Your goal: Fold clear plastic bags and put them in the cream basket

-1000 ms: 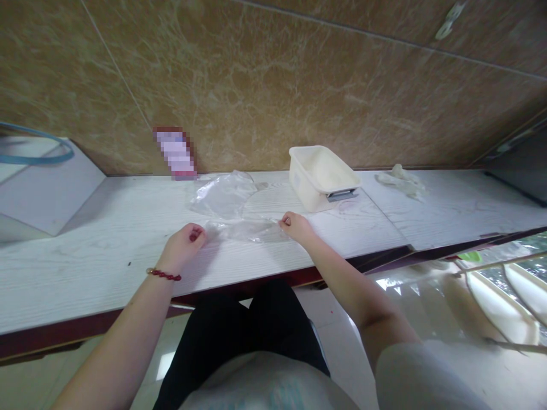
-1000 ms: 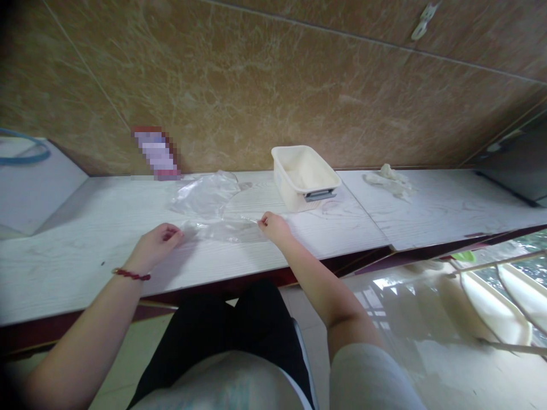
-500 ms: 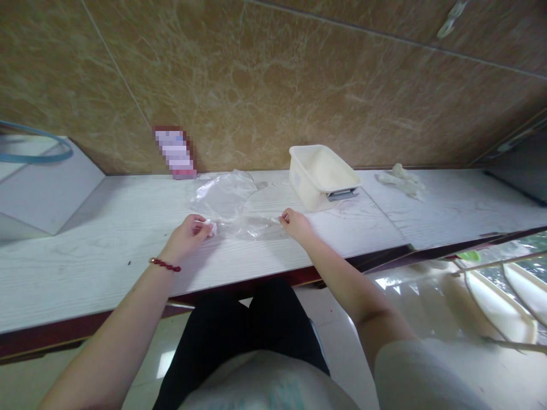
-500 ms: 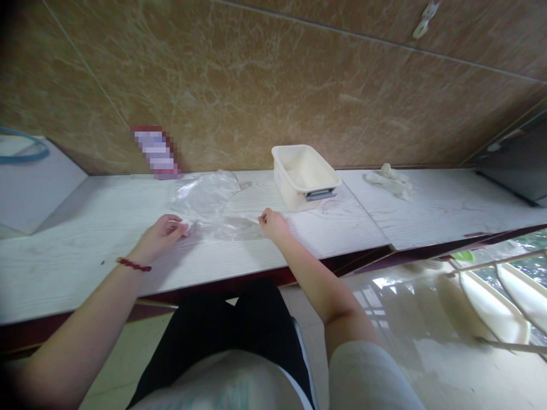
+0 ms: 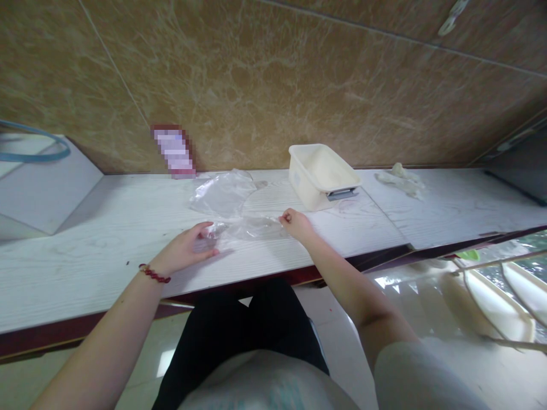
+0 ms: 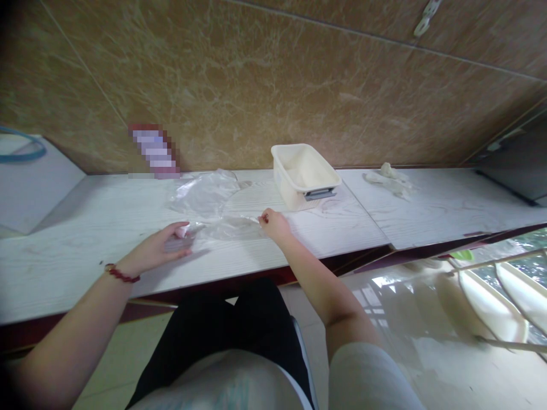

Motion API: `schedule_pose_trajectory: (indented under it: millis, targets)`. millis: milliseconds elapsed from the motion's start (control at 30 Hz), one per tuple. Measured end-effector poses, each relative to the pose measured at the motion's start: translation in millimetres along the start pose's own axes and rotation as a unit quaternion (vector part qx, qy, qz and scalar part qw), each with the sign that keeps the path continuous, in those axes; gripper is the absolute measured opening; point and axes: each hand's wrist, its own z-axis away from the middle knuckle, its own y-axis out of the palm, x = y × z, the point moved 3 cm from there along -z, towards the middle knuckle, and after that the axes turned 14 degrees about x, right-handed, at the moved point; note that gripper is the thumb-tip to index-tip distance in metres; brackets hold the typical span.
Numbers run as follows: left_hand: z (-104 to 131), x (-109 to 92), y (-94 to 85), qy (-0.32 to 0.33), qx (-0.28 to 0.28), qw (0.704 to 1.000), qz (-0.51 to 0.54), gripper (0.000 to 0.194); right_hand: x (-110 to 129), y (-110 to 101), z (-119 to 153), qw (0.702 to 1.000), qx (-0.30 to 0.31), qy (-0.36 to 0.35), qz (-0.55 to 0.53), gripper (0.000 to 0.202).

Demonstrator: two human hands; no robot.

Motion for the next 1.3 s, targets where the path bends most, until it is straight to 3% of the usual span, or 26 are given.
schedule_pose_trajectory:
  millis: [100, 233, 333, 433, 567, 700, 800, 967, 1167, 1300]
  targets:
    - [1, -4, 6.6, -0.022, -0.008, 1.0, -0.017, 0.064, -1, 0, -2, 1.0, -0.007, -0.012, -0.003, 0.017]
    - [0, 1, 10.0, -0.041, 0.004, 0.998, 0.042, 0.051, -3, 1, -5, 1.0, -0.005, -0.003, 0.001, 0.016]
    - [-1, 11, 1.9, -0.067, 0.003, 0.994, 0.091, 0.053, -2, 1, -6, 1.0, 0.014, 0.011, 0.007, 0.016]
    - [-2, 14, -13.0, -0.135, -0.039, 0.985, 0.096, 0.05, 0, -1, -4, 0.999, 0.024, 0.016, 0.014, 0.015]
    - [-13, -14, -25.3, -0.134, -0.097, 0.986, 0.016, 0.052, 4, -2, 2, 1.0, 0.01, 0.013, 0.023, 0.015]
    - [-36, -52, -17.4, -0.084, -0.069, 0.986, -0.124, 0.059, 6, 2, 10, 0.999, -0.011, 0.023, 0.031, 0.018]
    - [-56, -58, -12.9, -0.078, -0.037, 0.985, -0.152, 0.035, 8, 5, 15, 0.998, -0.035, 0.029, 0.048, 0.018]
    - [-83, -39, -20.0, -0.057, -0.019, 0.998, -0.028, 0.027, 9, 6, 17, 0.997, -0.046, 0.025, 0.056, 0.015]
    - [-104, -8, -22.6, -0.12, -0.016, 0.992, 0.028, 0.022, 9, 7, 17, 0.998, -0.041, 0.017, 0.052, 0.015]
    - [-110, 4, -17.3, -0.158, -0.009, 0.977, 0.141, 0.024, 9, 8, 17, 0.998, -0.038, 0.019, 0.052, 0.015]
